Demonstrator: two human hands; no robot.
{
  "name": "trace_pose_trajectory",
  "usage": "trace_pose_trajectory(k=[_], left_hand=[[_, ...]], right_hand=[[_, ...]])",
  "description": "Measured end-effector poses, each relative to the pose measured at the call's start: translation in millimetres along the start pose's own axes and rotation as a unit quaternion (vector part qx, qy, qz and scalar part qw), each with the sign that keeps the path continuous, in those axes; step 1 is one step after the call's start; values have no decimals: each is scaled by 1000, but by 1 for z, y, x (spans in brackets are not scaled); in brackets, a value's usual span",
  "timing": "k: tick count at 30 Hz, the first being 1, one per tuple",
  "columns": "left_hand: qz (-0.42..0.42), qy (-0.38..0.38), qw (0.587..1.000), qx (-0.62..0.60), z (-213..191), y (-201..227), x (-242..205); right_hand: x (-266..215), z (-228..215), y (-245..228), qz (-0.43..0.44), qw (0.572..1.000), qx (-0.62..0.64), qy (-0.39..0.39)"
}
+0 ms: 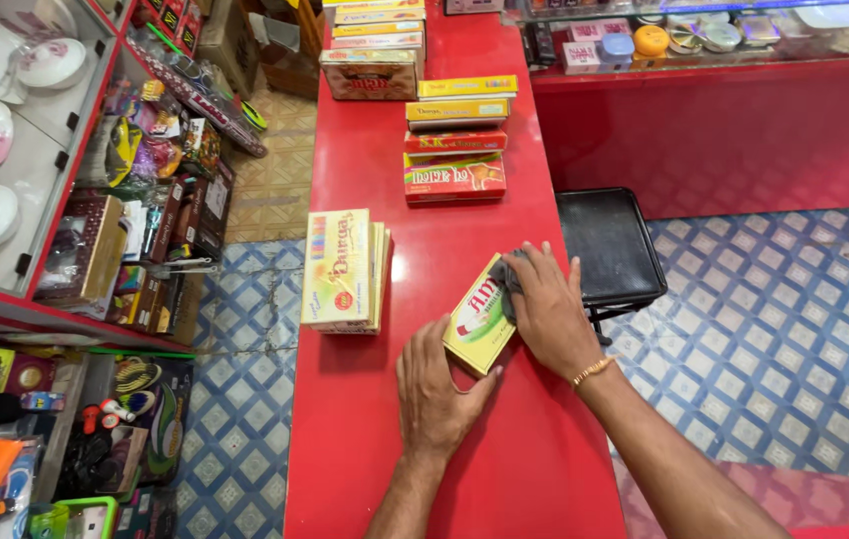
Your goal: The person wipes the surfaces of several small rectangular boxes with a dark cloth on a red counter. They handle the boxes one at a time, turning them over to clean multiple sides, then stack them and place them on a nearby shelf.
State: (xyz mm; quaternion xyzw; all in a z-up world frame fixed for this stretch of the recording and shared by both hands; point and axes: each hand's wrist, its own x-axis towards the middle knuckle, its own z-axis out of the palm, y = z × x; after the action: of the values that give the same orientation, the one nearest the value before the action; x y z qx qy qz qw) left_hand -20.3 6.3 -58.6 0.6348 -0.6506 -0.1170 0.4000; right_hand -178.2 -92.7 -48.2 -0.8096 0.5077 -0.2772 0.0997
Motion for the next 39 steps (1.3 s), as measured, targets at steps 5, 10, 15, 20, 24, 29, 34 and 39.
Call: trace_pose_trajectory(k=[5, 10, 15, 20, 24, 29, 34, 39], left_hand=[[19, 10, 1000, 6, 4, -1, -1], [-47, -42, 997, -38, -4, 0, 4], [-176, -148, 971, -65, -16, 0, -2], [5, -29, 995, -98, -5, -8, -7], [5, -14, 996, -91, 2, -24, -17], [-20, 2, 995, -101, 1, -15, -15], [3, 24, 993, -113, 1, -10, -11], [17, 90, 979, -182, 6, -17, -13]], right_hand=[[-30, 8, -36, -57, 997, 8, -55], [-43, -26, -47, -36, 989, 141, -30], [-26, -49, -38, -44, 990, 130, 14], [-21, -39, -50, -47, 995, 92, 14], [-59, -25, -73, -137, 986, 93, -12], [-38, -24, -43, -89, 990, 98, 39], [-35, -22, -51, -74, 989, 86, 97], [-64, -31, -96, -134, 983, 125, 7]])
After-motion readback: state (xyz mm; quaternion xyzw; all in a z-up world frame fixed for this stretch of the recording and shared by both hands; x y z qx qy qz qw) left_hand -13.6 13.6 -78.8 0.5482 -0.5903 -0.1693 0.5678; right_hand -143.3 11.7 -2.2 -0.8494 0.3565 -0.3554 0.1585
